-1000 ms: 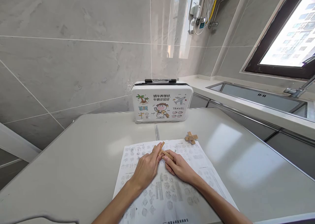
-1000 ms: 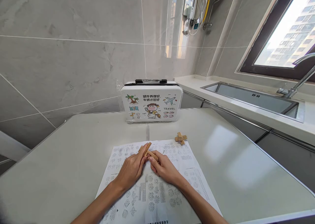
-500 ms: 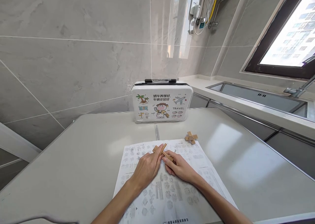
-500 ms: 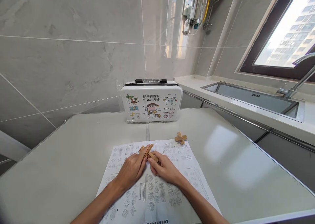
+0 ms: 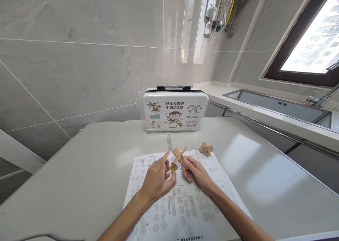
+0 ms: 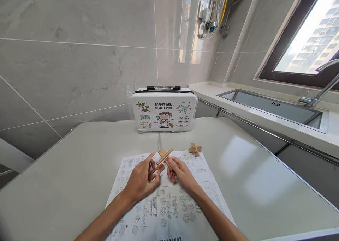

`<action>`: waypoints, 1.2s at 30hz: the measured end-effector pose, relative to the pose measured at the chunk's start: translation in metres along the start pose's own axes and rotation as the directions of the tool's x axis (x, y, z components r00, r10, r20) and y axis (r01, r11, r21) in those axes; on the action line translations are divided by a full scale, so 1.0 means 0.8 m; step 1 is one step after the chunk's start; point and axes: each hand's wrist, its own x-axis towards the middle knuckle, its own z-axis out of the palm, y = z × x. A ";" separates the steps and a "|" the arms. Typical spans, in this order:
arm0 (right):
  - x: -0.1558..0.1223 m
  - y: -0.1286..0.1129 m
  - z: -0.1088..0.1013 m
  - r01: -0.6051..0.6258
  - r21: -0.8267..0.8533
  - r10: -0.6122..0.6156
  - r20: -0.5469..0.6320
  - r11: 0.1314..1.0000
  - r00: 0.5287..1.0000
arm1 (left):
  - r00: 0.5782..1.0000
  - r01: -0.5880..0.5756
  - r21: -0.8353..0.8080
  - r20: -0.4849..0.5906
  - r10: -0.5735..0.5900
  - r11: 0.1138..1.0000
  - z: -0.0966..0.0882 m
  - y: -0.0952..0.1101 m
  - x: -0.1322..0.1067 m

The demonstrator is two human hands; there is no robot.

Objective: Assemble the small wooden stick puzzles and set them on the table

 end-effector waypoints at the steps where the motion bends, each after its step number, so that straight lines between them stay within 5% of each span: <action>1: 0.001 0.001 -0.003 -0.004 0.041 0.006 -0.038 0.999 0.999 | 1.000 0.021 0.022 -0.005 -0.021 1.000 0.000 0.000 0.001; 8: 0.004 -0.002 -0.010 -0.017 0.259 0.071 -0.201 0.966 0.977 | 0.997 0.068 0.222 0.022 -0.074 0.973 0.001 -0.007 0.003; 15: 0.005 -0.002 -0.012 -0.020 0.313 0.091 -0.214 0.949 0.973 | 0.997 0.041 0.241 0.056 -0.056 0.970 0.004 -0.014 0.002; 20: 0.007 0.001 -0.015 -0.003 0.365 0.084 -0.207 0.931 0.975 | 0.985 0.144 -0.005 0.102 -0.142 0.990 -0.004 -0.003 0.005; 25: 0.009 0.004 -0.020 0.002 0.408 0.083 -0.188 0.913 0.979 | 0.921 0.389 -0.386 0.157 -0.356 0.837 -0.009 0.006 0.007; 36: 0.009 0.002 -0.020 -0.018 0.407 0.093 -0.166 0.913 0.982 | 0.895 0.384 -0.652 0.087 -0.438 0.654 -0.022 0.008 0.020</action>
